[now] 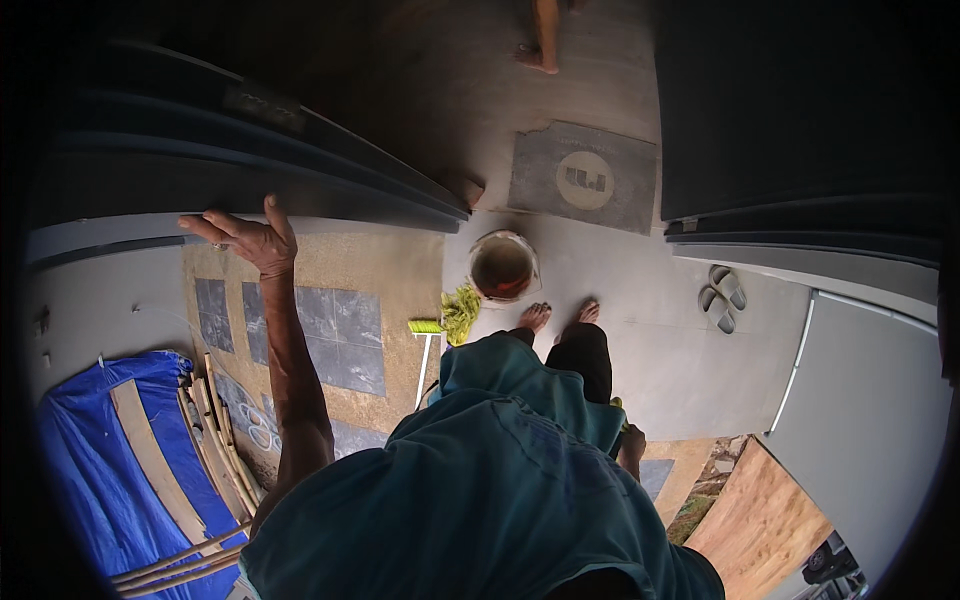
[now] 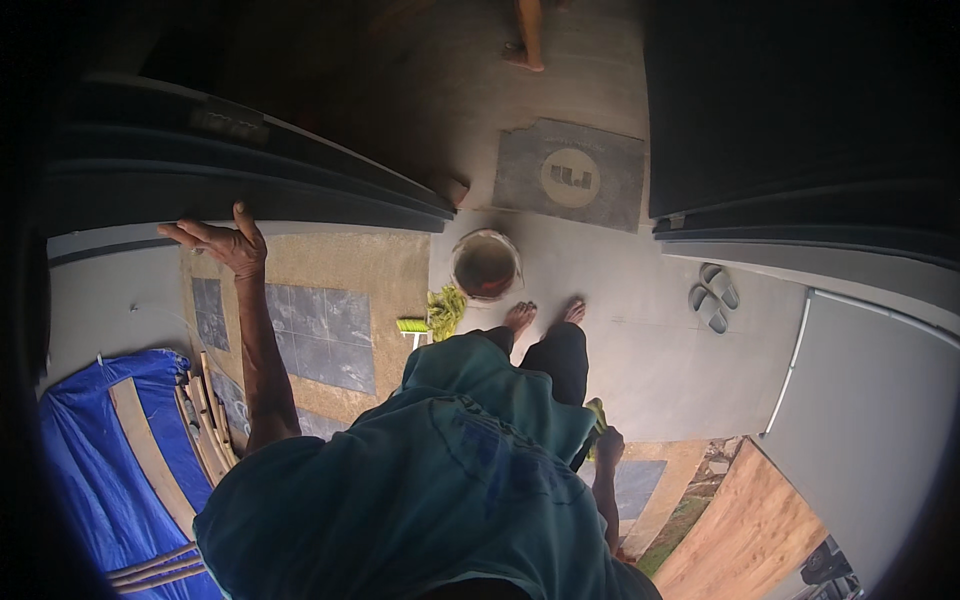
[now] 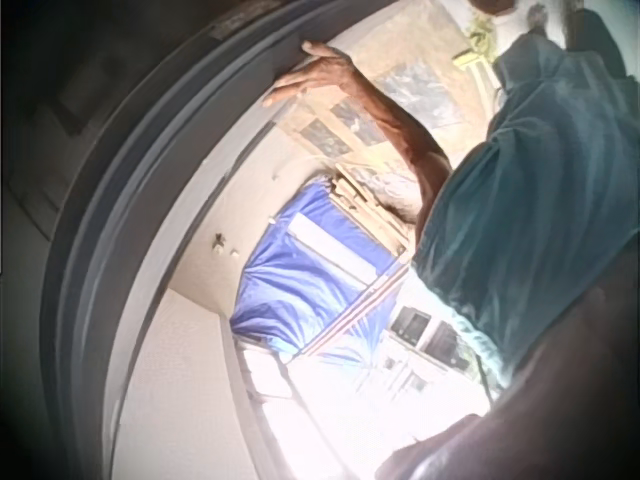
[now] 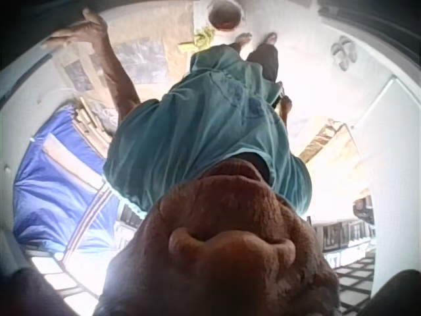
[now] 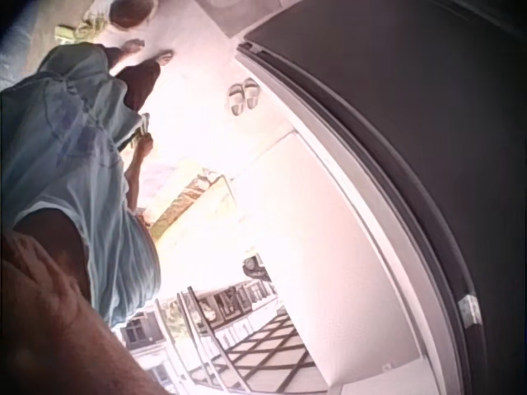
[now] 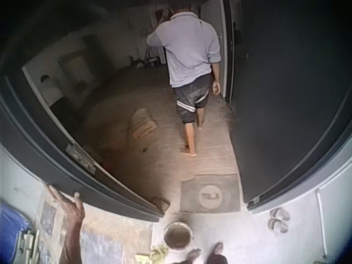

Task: The person wipes the frame and glass of a large door using a yellow cloth, then moves inside and places the cloth on a chair.

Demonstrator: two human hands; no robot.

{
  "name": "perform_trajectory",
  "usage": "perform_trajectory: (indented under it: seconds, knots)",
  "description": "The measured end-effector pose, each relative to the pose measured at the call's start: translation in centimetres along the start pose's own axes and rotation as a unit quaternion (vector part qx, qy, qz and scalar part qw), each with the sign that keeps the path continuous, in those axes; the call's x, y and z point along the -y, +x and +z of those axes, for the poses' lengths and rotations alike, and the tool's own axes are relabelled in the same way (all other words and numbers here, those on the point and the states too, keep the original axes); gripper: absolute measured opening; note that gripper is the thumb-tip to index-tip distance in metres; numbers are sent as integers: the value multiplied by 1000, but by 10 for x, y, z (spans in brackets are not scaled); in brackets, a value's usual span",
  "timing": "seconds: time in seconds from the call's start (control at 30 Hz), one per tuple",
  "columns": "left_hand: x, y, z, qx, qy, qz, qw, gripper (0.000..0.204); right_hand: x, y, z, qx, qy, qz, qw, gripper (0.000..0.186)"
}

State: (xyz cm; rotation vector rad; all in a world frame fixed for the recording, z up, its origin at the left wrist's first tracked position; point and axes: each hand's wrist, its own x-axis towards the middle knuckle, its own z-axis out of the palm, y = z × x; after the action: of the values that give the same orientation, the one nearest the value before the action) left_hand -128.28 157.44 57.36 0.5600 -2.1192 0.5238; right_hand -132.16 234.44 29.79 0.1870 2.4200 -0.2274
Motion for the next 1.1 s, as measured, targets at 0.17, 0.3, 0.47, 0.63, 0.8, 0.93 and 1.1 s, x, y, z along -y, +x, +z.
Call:
perform_trajectory:
  seconds: [0.17, 0.3, 0.47, 0.63, 0.8, 0.93, 1.1]
  knots:
    - [-41, 13, -46, 13, 0, -160, 987, 87, 2, 98, -41, 28, -54, -32, 998, 18]
    - [-103, 52, -2, -130, -110, -343, 924, 72, 52, 220, -60, 49, -172, -58, 982, 17]
    - [-89, 81, 11, -223, -19, -431, 874, 66, 177, 329, -109, 59, -177, -143, 972, 18]
    - [-69, 75, 27, -278, 77, -435, 853, 61, 326, 408, -157, 52, -187, -259, 946, 20]
    - [-71, 82, 48, -310, 95, -451, 831, 68, 463, 451, -185, 46, -202, -347, 915, 21]
    - [-67, 72, 38, -295, 154, -454, 827, 63, 563, 460, -189, 63, -209, -403, 889, 22]
    - [-51, 38, 40, -192, 335, -342, 856, 56, 653, 463, -205, 75, -221, -427, 874, 24]
